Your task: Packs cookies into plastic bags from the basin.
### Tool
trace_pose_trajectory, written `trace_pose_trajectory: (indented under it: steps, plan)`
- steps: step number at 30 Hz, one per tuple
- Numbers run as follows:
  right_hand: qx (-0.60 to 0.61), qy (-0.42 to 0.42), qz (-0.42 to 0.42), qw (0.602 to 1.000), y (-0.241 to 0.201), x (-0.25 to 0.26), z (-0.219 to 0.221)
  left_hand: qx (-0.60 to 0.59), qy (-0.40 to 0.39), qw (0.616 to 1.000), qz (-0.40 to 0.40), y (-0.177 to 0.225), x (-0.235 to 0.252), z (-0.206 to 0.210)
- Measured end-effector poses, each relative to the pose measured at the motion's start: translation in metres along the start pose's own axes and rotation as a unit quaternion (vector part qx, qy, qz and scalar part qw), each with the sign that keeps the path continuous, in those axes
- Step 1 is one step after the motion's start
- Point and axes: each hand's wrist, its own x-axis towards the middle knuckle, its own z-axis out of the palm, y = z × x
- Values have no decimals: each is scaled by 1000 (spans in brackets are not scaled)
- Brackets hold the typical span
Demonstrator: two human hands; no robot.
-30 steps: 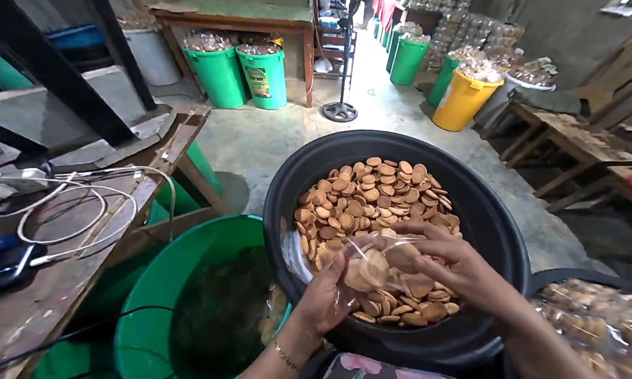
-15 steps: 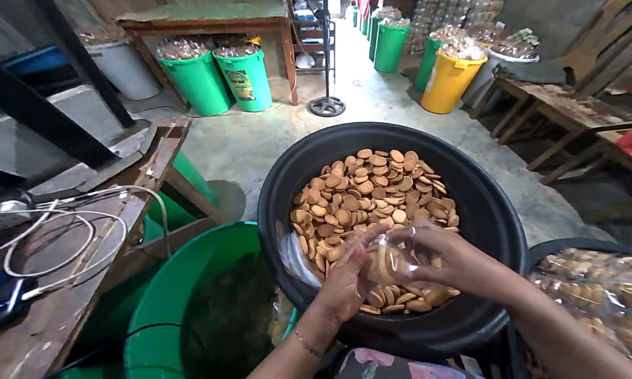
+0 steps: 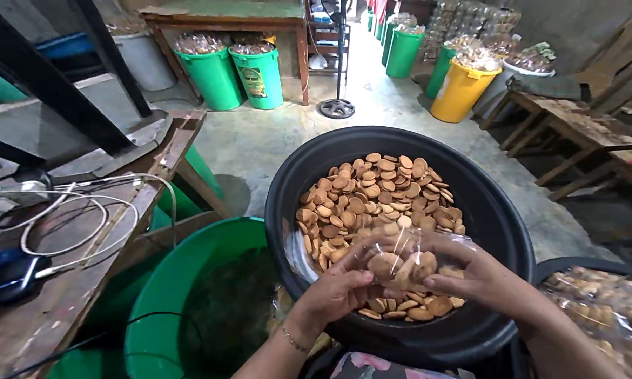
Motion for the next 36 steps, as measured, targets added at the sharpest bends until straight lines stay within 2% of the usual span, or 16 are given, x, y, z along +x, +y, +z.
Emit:
trace_pose_trajectory:
  steps: [2, 4, 6, 10, 14, 16, 18, 21, 22, 24, 26, 30, 32, 36]
  plan:
    - [29, 38, -12, 999, 0, -6, -4, -13, 6, 1000, 12, -4, -2, -2]
    - [49, 136, -5, 990, -3, -11, -1, -39, 11, 999, 20, -7, -3, -2]
    - [56, 189, -6, 980, -3, -10, 5, -19, 22, 1000, 10, -7, -4, 1]
    - [84, 163, -19, 983, 0, -11, 6, 51, 1, 999, 3, -9, -2, 3]
    - [-51, 122, -39, 991, -3, -8, 9, 97, -42, 994, -3, -9, -5, 4]
    - [-105, 122, -51, 986, -11, -6, 12, 118, -31, 992, 9, -8, -4, 6]
    - [-110, 145, -72, 981, -14, -3, 15, 79, -11, 997, 17, -9, -5, 4]
    - [-45, 191, -79, 977, -14, 2, 14, 15, 9, 999, 40, -12, -11, -1]
    - [-8, 166, -66, 984, -14, 3, 11, -1, 16, 999, 47, -14, -13, -2]
    - [47, 47, -35, 997, -14, 5, 2, -8, 22, 999, 48, -17, -18, -3]
    - [11, -28, -29, 999, -12, 9, 2, 20, 21, 999, 36, -18, -20, -3]
    - [-92, -40, -43, 994, -9, 16, 19, 117, 57, 991, 14, -12, -21, 0]
    - [-54, -48, -44, 996, -4, 18, 28, 131, 66, 989, 8, -12, -22, 1]
    - [122, -42, -21, 991, 1, 28, 20, 23, 103, 994, 22, -8, -28, 0]
